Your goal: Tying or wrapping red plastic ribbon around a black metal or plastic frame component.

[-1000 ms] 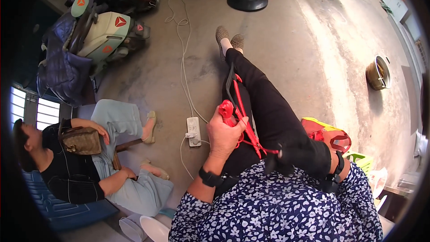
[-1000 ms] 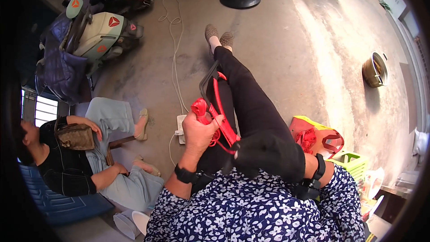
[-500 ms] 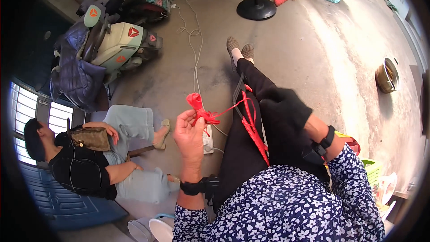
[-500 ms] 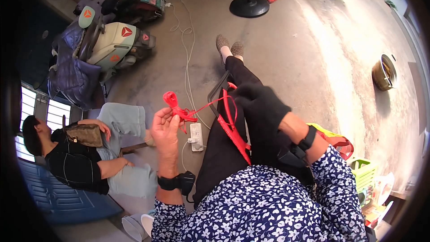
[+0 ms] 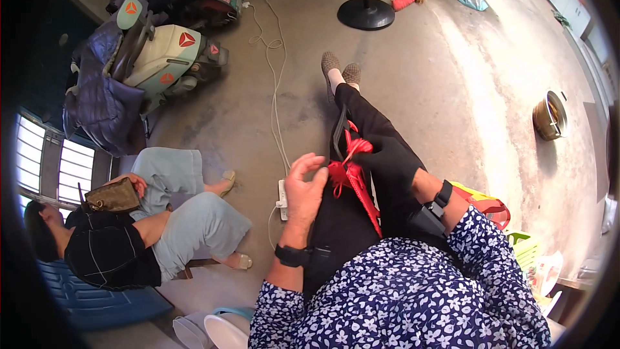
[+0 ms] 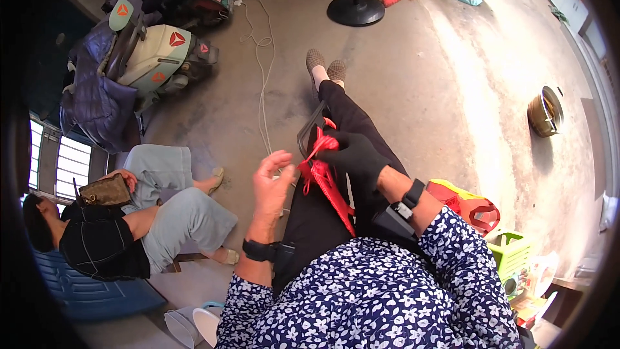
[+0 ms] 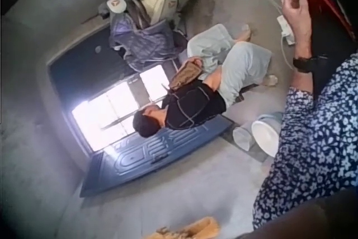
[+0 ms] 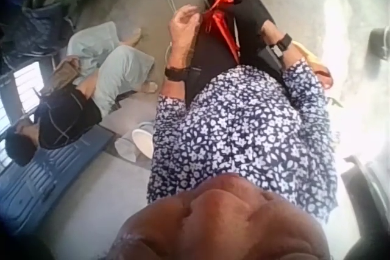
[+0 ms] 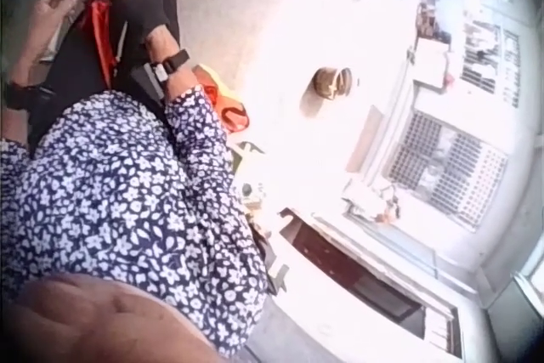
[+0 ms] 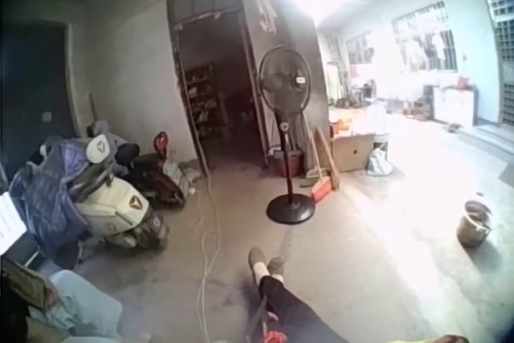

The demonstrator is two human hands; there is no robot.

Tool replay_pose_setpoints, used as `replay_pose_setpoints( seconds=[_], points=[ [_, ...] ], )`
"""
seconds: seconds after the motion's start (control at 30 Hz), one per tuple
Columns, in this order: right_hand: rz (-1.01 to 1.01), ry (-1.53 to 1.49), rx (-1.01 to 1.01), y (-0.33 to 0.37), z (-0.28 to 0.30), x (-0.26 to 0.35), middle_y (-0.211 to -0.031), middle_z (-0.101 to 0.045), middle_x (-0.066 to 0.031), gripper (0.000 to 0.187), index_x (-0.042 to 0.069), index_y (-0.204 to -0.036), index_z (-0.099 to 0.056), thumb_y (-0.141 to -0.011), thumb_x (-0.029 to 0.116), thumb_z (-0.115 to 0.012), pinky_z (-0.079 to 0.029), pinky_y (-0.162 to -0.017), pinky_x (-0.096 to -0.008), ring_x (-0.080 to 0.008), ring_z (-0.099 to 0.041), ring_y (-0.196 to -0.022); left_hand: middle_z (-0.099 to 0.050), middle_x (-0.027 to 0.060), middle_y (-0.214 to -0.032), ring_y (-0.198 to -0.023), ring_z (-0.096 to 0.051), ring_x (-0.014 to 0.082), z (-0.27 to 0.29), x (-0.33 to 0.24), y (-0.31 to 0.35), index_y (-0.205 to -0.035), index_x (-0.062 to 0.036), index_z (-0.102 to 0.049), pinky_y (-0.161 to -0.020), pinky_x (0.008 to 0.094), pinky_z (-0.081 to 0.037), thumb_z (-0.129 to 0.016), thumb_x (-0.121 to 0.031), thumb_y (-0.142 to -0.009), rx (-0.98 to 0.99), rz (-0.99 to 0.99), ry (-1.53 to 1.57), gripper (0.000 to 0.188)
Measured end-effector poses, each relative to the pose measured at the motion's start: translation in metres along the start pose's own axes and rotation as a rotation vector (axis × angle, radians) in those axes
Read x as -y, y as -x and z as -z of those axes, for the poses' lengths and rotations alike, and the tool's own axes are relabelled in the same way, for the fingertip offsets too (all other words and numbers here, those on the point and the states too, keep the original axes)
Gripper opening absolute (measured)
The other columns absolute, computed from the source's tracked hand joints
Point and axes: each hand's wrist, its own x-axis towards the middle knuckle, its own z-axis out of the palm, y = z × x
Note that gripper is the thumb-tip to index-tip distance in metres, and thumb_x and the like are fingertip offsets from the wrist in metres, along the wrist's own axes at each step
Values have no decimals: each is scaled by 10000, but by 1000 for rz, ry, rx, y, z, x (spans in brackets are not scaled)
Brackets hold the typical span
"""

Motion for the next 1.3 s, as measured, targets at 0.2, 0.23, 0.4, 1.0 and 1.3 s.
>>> replay_pose_setpoints(
  seconds=[0.2,0.23,0.4,1.0,1.3],
  points=[
    [-117,-542,-153,3,44,36,-1059,-653,-67,317,20,-1161,-584,-946,252,-577,-499,-836,-286,-146,-624,-921,-644,31,-896,-774,-598,69,25,-50,8,-1061,-10,-614,-608,199,-500,-690,-72,-860,339,460,481,223],
    [-103,-399,-134,3,48,41,-1032,-652,-62,310,24,-1147,-589,-949,261,-573,-498,-832,-285,-145,-621,-916,-629,22,-875,-748,-582,62,28,-51,9,-1061,-12,-608,-592,195,-486,-698,-67,-852,288,355,390,234],
    [-103,-611,-183,39,69,22,-910,-633,-48,295,31,-1091,-605,-919,270,-611,-488,-783,-290,-149,-602,-834,-556,-18,-783,-661,-499,32,76,-29,-4,-1157,-28,-528,-547,172,-413,-751,-14,-779,-47,37,92,439],
    [97,622,-273,84,15,-25,-706,-666,-139,196,30,-858,-639,-734,142,-741,-509,-608,-351,-211,-670,-659,-491,-62,-528,-500,-418,25,260,19,19,-999,-35,-554,-496,219,-350,-754,-28,-711,-774,2,-147,351],
    [84,542,-321,85,10,-20,-695,-656,-135,179,8,-833,-606,-749,121,-717,-495,-597,-343,-194,-650,-642,-521,-53,-549,-509,-428,21,259,-2,26,-999,-24,-541,-506,206,-346,-734,-7,-725,-789,86,-40,336]
  ],
)
